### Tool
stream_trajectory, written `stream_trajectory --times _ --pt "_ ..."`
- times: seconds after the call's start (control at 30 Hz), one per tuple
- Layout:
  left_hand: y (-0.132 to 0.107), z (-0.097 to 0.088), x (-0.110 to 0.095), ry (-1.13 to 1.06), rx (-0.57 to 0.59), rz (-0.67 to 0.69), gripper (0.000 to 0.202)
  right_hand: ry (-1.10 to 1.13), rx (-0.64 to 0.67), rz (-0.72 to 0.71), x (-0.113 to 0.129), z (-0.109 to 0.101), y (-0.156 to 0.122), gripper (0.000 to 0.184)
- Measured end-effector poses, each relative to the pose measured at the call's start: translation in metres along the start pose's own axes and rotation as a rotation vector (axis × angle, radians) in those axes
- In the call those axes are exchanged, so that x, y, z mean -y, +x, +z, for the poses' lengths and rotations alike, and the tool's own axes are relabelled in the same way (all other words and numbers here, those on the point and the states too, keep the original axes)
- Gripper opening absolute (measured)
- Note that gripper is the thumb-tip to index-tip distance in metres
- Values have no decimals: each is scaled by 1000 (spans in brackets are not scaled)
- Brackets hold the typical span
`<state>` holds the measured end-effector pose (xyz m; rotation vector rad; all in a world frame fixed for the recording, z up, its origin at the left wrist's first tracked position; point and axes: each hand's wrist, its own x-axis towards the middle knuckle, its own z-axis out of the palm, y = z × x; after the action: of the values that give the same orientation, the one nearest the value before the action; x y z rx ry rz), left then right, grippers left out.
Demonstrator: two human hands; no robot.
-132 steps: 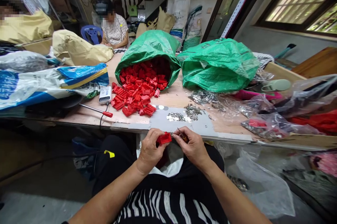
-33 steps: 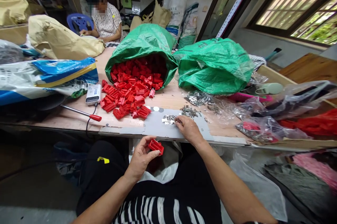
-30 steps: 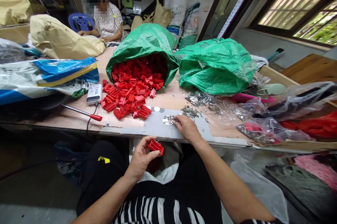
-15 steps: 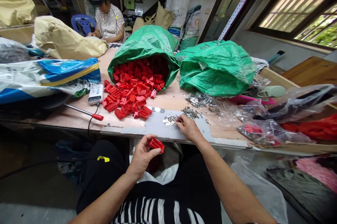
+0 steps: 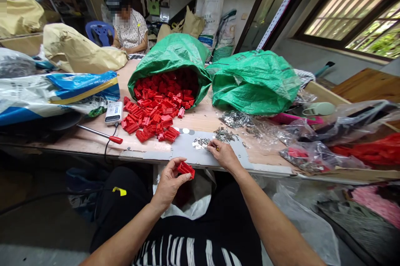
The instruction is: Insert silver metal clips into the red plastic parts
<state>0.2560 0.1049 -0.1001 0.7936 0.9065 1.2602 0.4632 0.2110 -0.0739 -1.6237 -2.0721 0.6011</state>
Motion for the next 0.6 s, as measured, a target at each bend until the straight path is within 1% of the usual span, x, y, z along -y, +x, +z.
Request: stream_trajectory --times 0.17,0.27,0.43,0.6 --pt "-1 0 2 0 -2 1 47 -30 -12 -5 -3 -2 0 18" --pt "-2 1 2 -1 -5 -10 47 -51 -26 -22 -5 -2 0 13" --pt "-1 2 1 0 1 -16 46 -117 -28 -54 -5 2 2 11" --pt "0 1 3 2 -1 -13 47 -148 0 -74 -5 7 6 7"
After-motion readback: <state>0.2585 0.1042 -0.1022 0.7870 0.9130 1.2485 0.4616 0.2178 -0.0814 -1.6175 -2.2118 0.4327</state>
